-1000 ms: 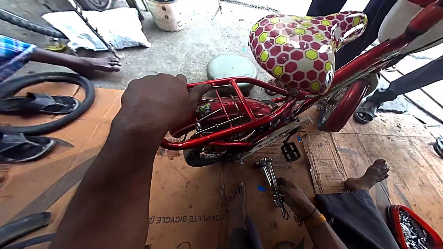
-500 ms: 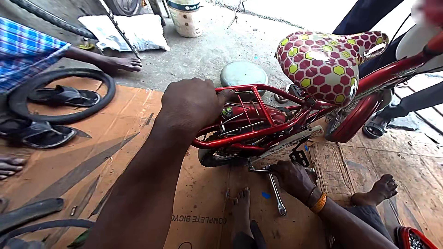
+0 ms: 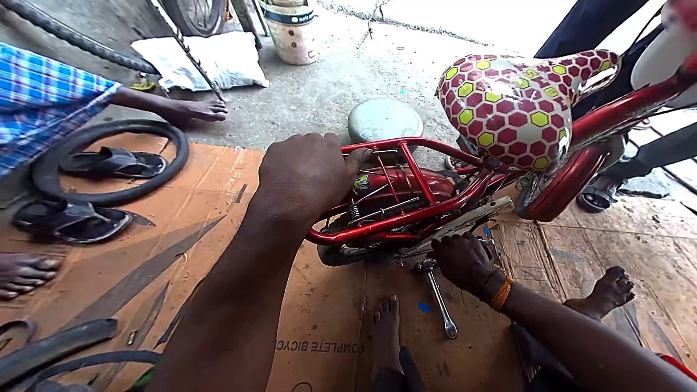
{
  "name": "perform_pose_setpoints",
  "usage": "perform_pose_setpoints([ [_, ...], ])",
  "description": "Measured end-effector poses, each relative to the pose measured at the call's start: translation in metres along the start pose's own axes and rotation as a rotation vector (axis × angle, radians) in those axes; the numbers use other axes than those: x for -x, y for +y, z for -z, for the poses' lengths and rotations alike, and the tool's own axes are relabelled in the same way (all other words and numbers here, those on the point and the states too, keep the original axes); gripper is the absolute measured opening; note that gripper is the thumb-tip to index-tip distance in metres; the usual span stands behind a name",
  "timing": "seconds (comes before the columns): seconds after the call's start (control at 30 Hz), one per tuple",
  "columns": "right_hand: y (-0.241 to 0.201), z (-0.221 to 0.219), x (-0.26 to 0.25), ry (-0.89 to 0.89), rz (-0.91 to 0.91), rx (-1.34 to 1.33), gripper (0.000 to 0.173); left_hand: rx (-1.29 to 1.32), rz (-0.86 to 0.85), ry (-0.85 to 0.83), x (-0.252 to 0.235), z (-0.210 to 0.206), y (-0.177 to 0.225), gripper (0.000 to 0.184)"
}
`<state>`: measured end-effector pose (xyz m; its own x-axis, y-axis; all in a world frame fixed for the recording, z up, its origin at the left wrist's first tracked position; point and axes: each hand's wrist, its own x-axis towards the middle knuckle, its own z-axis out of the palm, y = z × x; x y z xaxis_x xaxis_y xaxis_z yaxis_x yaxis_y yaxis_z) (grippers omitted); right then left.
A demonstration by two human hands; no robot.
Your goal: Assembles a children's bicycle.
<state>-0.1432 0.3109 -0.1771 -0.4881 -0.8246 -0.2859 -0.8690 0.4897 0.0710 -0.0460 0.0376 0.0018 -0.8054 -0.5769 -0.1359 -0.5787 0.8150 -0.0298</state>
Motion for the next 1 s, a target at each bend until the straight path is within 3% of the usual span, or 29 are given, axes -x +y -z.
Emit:
perform_pose_setpoints([
  [0.13, 0.008, 0.017, -0.003, -0.164, -0.022, 0.004, 0.042, 0.020, -0.010, -0.006, -0.001, 0.002, -0.006, 0.081],
  [0.2, 0.014, 0.014, -0.005, -0.133, -0.030, -0.046, 0.053, 0.012, -0.022, -0.002, -0.002, 0.004, -0.008, 0.083],
  [0.3, 0.026, -0.043, -0.017, -0.016, -0.085, -0.235, 0.059, 0.029, -0.010, -0.001, -0.002, -0.001, -0.007, 0.087],
  [0.43, 0.027, -0.097, -0.041, 0.045, -0.159, -0.502, 0.044, 0.060, 0.032, 0.011, -0.001, 0.002, -0.002, 0.079],
  [0.63, 0.039, -0.059, -0.033, -0.185, 0.164, -0.495, 0.037, 0.042, 0.031, -0.004, -0.004, 0.002, -0.001, 0.079],
  [0.83, 0.023, -0.023, -0.032, -0.301, 0.224, -0.191, 0.023, 0.060, 0.009, 0.006, -0.004, 0.002, -0.003, 0.077],
  [1.0, -0.001, 0.024, -0.011, -0.225, 0.175, 0.067, 0.031, 0.083, 0.022, -0.025, -0.002, 0.004, -0.005, 0.078],
])
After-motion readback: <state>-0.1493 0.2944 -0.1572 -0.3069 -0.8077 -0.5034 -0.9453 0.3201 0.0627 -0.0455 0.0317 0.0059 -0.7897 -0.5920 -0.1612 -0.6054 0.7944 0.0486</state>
